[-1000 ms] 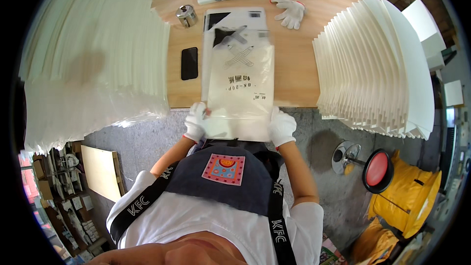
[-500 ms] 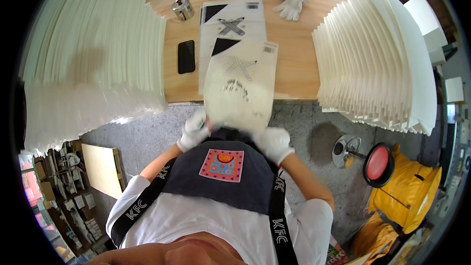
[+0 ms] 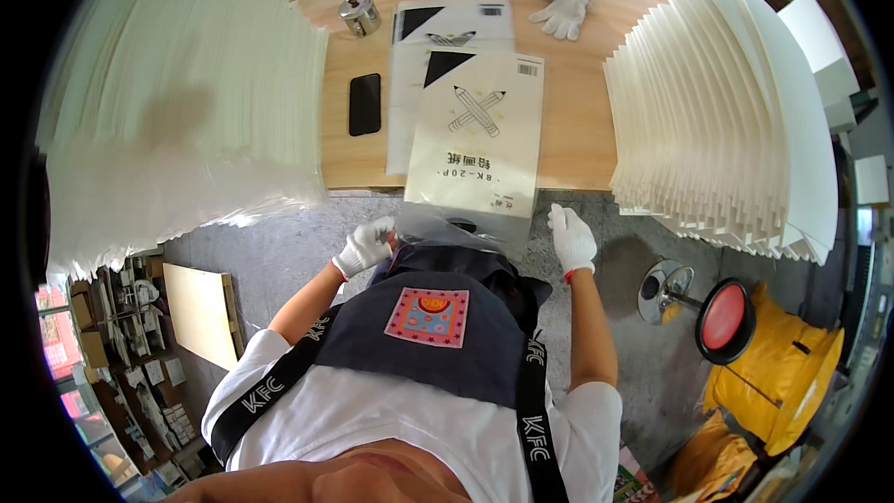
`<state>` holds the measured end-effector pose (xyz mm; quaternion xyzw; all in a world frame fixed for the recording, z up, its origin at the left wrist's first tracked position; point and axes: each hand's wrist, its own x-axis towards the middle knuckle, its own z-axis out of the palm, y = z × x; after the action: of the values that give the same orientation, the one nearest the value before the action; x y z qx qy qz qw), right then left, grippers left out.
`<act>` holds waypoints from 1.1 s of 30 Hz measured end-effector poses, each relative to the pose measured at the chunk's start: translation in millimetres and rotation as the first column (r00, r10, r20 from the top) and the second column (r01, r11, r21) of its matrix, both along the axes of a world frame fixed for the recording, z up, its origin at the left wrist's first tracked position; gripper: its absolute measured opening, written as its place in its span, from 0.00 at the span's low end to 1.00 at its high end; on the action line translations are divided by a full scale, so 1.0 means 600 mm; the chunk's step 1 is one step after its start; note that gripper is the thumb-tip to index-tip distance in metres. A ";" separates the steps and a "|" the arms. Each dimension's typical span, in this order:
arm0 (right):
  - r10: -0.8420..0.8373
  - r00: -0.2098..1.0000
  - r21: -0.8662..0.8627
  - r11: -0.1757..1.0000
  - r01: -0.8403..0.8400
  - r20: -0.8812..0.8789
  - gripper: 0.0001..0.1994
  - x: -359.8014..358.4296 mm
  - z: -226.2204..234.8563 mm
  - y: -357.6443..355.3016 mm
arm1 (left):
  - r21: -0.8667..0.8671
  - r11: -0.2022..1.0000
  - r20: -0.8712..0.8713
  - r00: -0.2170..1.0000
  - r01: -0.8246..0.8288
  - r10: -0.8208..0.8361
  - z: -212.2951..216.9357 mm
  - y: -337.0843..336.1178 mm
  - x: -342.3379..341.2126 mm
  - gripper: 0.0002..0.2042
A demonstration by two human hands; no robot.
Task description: The person repeatedly picks up stacks of white paper sheets from the right side of the table, places them into clear plastic packaging sleeves, and stacks the packaged units on the left side. The process is continuous and repetitive, involving handling paper stacks and plastic sleeves.
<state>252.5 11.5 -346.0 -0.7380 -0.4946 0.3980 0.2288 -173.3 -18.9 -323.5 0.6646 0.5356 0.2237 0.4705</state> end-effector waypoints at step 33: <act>-0.164 0.677 -0.189 0.981 0.038 -0.717 0.15 -0.083 0.012 0.039 | -0.656 0.746 0.297 0.868 -0.118 0.398 -0.079 0.080 0.012 0.16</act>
<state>202.5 35.2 -338.9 -0.5605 -0.2879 0.6833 0.3689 -166.4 29.4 -371.1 0.3264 0.5536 0.2374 0.7284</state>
